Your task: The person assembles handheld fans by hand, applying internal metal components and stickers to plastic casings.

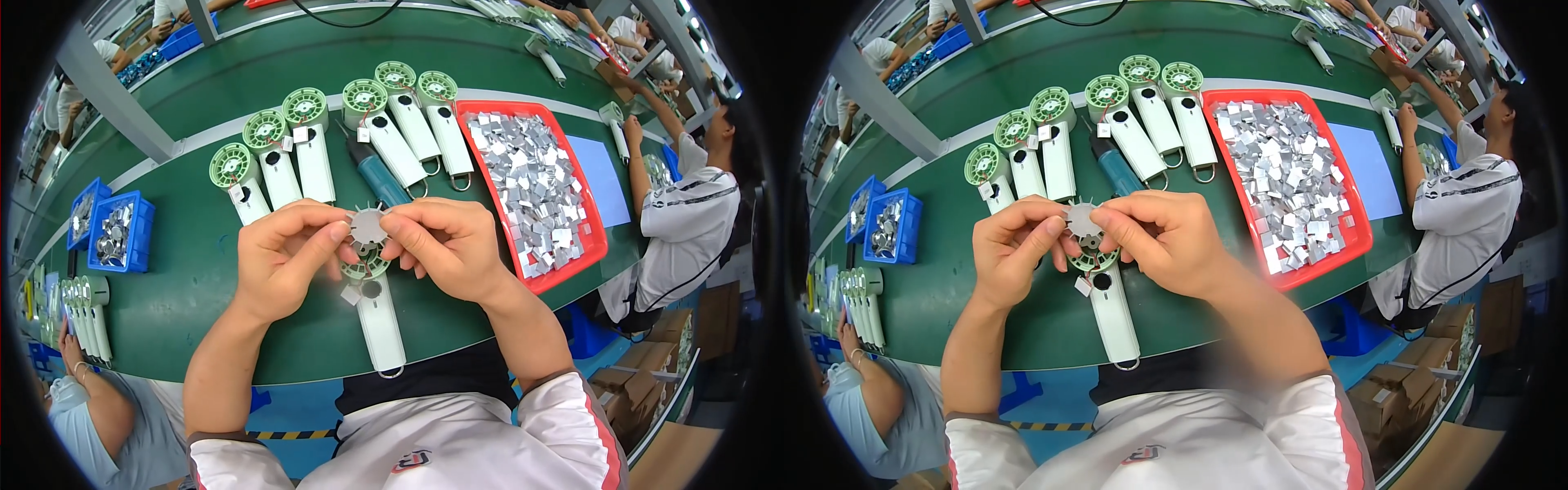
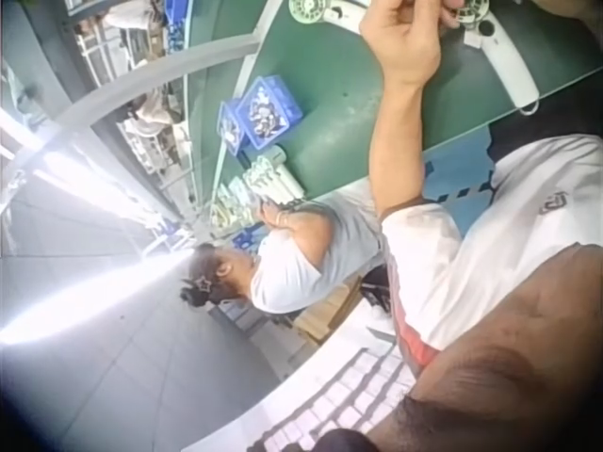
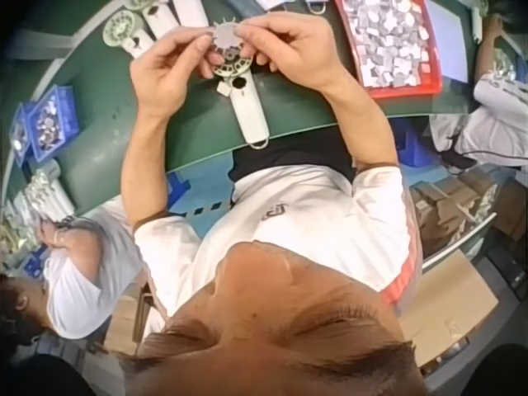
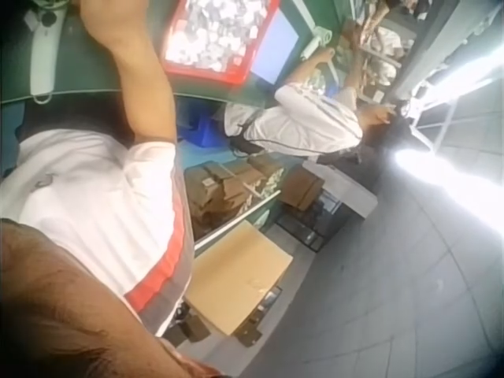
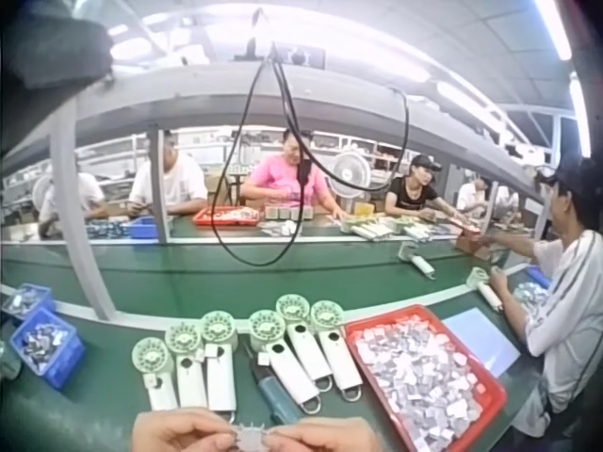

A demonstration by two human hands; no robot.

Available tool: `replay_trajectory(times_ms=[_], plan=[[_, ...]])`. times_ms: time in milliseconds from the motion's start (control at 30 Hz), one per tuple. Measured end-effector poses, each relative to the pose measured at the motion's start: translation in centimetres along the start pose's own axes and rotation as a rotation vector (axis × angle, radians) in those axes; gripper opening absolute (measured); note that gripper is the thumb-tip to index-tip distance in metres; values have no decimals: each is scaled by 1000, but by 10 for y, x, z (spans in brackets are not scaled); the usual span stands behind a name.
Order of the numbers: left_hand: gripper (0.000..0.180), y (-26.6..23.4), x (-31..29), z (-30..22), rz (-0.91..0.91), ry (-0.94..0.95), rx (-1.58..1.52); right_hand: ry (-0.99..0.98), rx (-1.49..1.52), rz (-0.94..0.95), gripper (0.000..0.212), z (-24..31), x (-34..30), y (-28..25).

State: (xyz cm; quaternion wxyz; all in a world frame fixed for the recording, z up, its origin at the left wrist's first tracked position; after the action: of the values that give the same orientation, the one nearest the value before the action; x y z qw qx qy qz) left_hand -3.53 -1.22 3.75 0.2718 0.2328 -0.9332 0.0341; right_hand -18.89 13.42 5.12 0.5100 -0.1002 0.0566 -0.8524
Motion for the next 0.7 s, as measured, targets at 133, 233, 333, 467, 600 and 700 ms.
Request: replay_trajectory(times_ms=[133, 233, 333, 467, 600, 700], plan=[[19, -2, -1, 4, -15, -55, -67, 220, 122, 56, 23, -8, 0, -1], [20, -3, -3, 5, -6, -84, -90, 282, 169, 80, 26, -10, -1, -1], [22, -3, -3, 6, -6, -113, -100, 294, 185, 108, 26, -11, -1, -1], [22, -4, -4, 8, -18, -135, -131, 302, 188, 118, 26, -11, -1, 0], [22, -4, -5, 8, -20, -134, -140, 303, 190, 114, 26, -11, -1, 0], [23, -3, -4, 8, -19, -127, -143, 296, 194, 113, 26, -11, 0, -1]])
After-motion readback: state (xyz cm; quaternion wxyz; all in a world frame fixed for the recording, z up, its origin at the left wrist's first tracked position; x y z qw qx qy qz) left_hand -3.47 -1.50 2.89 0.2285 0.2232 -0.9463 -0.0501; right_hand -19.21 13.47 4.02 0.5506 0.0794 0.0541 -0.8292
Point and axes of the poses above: each hand's wrist, its own x-axis towards the middle knuckle, its own y-axis out of the palm, z = x × y, the point moved 5 cm from there along x, towards the middle knuckle, and after that the axes turned 14 degrees about y, right-handed, at the moved point
